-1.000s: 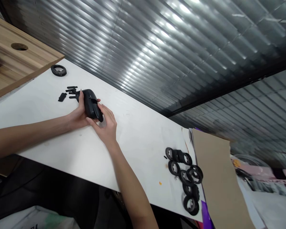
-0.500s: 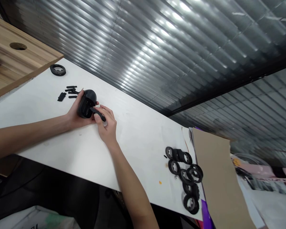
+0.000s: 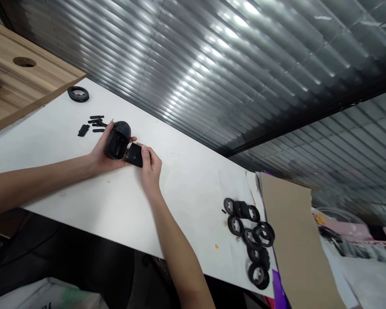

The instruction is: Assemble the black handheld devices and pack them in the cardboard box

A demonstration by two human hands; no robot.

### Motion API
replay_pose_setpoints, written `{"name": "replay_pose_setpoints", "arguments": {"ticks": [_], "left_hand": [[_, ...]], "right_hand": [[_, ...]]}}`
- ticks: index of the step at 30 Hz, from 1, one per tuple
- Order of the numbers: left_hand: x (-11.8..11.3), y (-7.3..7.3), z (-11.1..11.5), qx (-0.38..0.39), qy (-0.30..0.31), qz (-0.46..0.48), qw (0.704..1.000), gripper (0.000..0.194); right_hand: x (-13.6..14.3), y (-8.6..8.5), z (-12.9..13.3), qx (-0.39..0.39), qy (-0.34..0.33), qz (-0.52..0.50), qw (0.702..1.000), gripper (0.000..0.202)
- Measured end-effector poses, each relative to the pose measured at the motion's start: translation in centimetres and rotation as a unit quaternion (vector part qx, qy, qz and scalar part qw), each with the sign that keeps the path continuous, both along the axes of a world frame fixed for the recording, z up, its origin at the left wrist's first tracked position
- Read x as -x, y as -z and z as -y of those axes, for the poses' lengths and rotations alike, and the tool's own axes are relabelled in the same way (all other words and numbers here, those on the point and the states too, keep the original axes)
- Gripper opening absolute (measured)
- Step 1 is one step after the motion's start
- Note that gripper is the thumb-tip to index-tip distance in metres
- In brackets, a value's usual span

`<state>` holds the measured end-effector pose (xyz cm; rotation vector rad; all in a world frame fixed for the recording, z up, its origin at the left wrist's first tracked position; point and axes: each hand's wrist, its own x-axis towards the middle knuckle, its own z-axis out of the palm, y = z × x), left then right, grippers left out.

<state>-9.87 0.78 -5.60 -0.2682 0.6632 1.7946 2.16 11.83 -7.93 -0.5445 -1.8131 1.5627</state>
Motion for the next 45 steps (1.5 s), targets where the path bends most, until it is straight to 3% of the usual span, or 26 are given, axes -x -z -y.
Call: {"name": "replay_pose_setpoints", "arguments": {"ticks": [9, 18, 28, 45], "left_hand": [[0.1, 0.6, -0.2, -0.042, 0.053, -0.011, 0.998, 0.080], [0.2, 1.3, -0.4, -0.041, 0.059, -0.031, 0.997, 0.081], [0.2, 1.0, -0.3, -0.031, 0.058, -0.033, 0.997, 0.083], [0.3, 1.4, -0.3, -0.039, 0.057, -0.028, 0.997, 0.084]], "right_hand": [[0.7, 0.8, -0.9, 0.140, 0.052, -0.035, 0.988, 0.057], [0.7, 0.7, -1.2, 0.154, 0.018, -0.040, 0.987, 0.040], [0.5, 0.3, -1.2, 0.147, -0.010, -0.040, 0.988, 0.028], [0.5, 0.5, -1.5, 0.152, -0.019, -0.046, 0.987, 0.019]]}}
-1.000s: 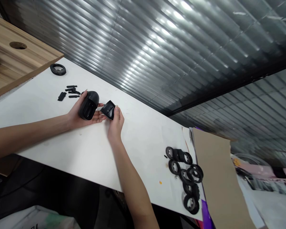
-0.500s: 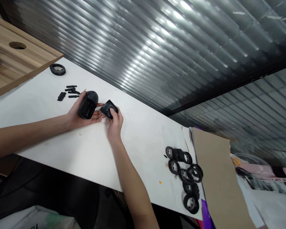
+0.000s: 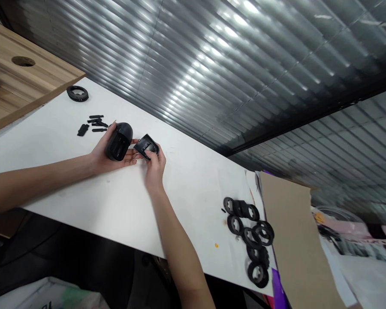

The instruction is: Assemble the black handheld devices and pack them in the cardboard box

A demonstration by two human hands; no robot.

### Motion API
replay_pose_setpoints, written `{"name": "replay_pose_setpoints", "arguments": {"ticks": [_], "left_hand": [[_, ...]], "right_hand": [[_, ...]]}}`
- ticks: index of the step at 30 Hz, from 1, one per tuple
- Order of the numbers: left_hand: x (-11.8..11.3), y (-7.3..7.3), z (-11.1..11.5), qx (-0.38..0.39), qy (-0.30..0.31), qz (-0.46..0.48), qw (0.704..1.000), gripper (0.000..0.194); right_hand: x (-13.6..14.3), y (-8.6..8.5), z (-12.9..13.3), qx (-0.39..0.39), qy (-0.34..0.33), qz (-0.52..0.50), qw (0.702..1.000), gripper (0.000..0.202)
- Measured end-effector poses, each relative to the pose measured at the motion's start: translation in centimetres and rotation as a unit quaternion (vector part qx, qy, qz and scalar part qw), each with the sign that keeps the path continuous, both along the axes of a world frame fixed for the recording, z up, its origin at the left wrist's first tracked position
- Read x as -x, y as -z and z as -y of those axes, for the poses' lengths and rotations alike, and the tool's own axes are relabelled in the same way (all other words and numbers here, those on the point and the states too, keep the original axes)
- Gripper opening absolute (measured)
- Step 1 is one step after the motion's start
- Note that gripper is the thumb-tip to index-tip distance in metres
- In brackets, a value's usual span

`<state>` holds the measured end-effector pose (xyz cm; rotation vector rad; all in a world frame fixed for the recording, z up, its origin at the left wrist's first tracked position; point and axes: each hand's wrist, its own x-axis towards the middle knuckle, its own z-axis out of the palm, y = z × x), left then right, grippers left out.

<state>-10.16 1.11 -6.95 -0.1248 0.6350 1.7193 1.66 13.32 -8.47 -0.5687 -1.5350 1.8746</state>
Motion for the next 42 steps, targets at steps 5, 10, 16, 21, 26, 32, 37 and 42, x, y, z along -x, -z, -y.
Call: {"name": "replay_pose_setpoints", "arguments": {"ticks": [5, 10, 16, 21, 26, 32, 37, 42], "left_hand": [[0.0, -0.1, 0.1, 0.001, -0.001, 0.001, 1.000, 0.083], [0.1, -0.1, 0.1, -0.004, 0.005, 0.011, 1.000, 0.081], [-0.1, -0.7, 0.0, 0.013, -0.003, 0.016, 1.000, 0.083], [-0.2, -0.8, 0.0, 0.014, -0.008, 0.011, 1.000, 0.082], [-0.2, -0.8, 0.1, 0.013, -0.005, 0.019, 1.000, 0.081], [-0.2, -1.1, 0.2, 0.018, -0.012, 0.029, 0.999, 0.080], [-0.3, -1.3, 0.2, 0.022, -0.019, 0.040, 0.999, 0.076], [-0.5, -1.5, 0.2, 0.035, -0.034, 0.045, 0.998, 0.074]], "right_hand": [[0.0, 0.0, 0.0, -0.019, -0.013, 0.006, 1.000, 0.021], [0.1, 0.0, 0.0, -0.007, -0.005, 0.000, 1.000, 0.018], [0.3, 0.2, 0.0, 0.010, 0.006, -0.006, 1.000, 0.022], [0.3, 0.2, 0.1, 0.018, 0.024, -0.002, 1.000, 0.024], [0.1, 0.1, -0.1, 0.041, 0.021, 0.003, 0.999, 0.026], [-0.2, -0.6, 0.4, 0.049, 0.017, -0.004, 0.999, 0.022], [-0.4, -1.0, 0.8, 0.031, 0.015, 0.014, 0.999, 0.021], [-0.6, -0.8, 0.6, -0.014, -0.005, 0.035, 0.999, 0.022]]}}
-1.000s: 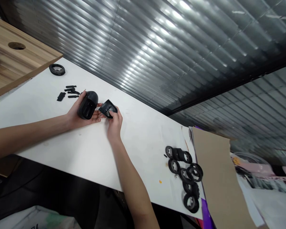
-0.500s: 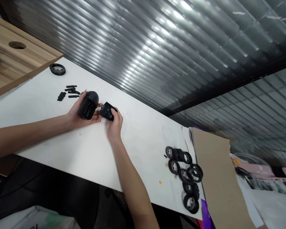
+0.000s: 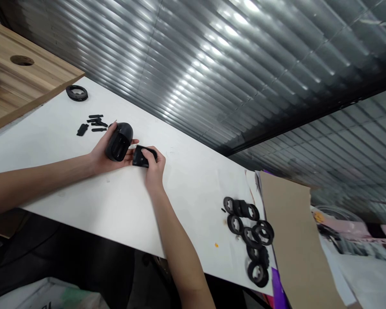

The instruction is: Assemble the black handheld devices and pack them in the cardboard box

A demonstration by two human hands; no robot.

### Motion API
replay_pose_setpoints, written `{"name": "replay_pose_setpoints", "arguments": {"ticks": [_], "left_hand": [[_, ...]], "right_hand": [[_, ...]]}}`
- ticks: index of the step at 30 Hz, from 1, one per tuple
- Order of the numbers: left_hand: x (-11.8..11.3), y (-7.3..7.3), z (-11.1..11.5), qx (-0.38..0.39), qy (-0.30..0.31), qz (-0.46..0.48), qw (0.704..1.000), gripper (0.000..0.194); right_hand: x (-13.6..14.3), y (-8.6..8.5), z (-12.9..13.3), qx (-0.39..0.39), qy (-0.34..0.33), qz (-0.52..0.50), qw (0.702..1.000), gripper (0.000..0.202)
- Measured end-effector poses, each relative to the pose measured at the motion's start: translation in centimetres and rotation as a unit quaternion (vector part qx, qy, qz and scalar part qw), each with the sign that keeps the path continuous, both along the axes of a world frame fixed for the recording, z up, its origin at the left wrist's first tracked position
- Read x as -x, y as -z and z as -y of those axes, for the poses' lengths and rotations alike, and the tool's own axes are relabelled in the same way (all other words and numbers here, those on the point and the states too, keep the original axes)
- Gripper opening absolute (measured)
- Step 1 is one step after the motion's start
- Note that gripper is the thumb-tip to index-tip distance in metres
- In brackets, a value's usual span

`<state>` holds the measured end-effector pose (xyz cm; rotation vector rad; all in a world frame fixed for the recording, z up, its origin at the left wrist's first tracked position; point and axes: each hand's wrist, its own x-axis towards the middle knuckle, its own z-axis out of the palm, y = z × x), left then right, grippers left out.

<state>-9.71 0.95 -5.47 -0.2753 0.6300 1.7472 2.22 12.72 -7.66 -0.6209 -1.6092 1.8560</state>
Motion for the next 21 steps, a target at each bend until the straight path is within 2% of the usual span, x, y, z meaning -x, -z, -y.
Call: {"name": "replay_pose_setpoints", "arguments": {"ticks": [15, 21], "left_hand": [[0.1, 0.3, -0.1, 0.000, 0.002, -0.004, 1.000, 0.076], [0.1, 0.3, 0.0, 0.004, -0.001, -0.007, 1.000, 0.076]], "right_hand": [[0.1, 1.1, -0.5, -0.041, 0.003, 0.016, 0.999, 0.025], [0.0, 1.0, -0.5, -0.066, -0.003, 0.011, 0.998, 0.026]]}}
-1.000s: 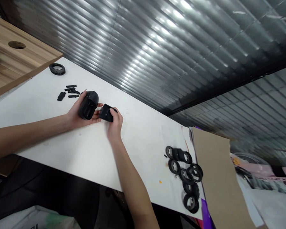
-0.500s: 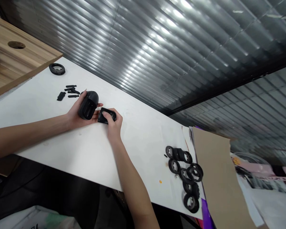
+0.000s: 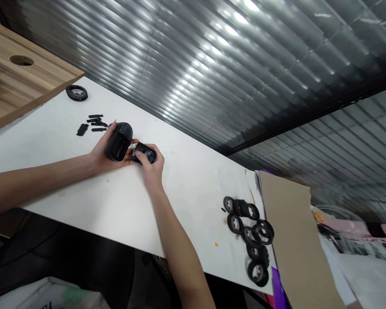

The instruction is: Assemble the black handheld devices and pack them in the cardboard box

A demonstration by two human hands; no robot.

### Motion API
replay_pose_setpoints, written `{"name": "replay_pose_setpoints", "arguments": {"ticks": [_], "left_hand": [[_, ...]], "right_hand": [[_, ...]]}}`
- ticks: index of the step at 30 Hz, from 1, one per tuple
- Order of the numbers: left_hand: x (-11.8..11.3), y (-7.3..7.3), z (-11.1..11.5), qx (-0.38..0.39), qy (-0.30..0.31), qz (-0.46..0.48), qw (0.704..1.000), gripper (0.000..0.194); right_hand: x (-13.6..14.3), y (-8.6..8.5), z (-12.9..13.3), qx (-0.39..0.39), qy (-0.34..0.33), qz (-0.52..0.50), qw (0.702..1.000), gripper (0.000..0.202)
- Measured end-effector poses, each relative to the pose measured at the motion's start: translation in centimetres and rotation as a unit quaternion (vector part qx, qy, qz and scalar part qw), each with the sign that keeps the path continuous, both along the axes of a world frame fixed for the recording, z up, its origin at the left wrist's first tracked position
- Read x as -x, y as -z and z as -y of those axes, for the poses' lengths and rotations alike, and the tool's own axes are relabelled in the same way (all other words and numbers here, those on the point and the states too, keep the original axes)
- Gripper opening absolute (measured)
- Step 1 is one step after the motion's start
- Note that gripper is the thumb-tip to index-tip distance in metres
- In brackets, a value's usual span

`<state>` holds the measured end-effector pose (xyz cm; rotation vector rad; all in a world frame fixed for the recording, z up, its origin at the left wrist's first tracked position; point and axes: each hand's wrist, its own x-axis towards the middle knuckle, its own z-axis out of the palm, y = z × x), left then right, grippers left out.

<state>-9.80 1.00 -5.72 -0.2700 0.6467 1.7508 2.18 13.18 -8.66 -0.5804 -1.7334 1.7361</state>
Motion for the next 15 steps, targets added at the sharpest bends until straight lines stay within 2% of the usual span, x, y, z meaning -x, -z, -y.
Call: {"name": "replay_pose_setpoints", "arguments": {"ticks": [15], "left_hand": [[-0.04, -0.32, 0.02, 0.011, 0.002, -0.012, 1.000, 0.077]], "right_hand": [[-0.06, -0.21, 0.12, -0.012, -0.022, 0.005, 1.000, 0.033]]}}
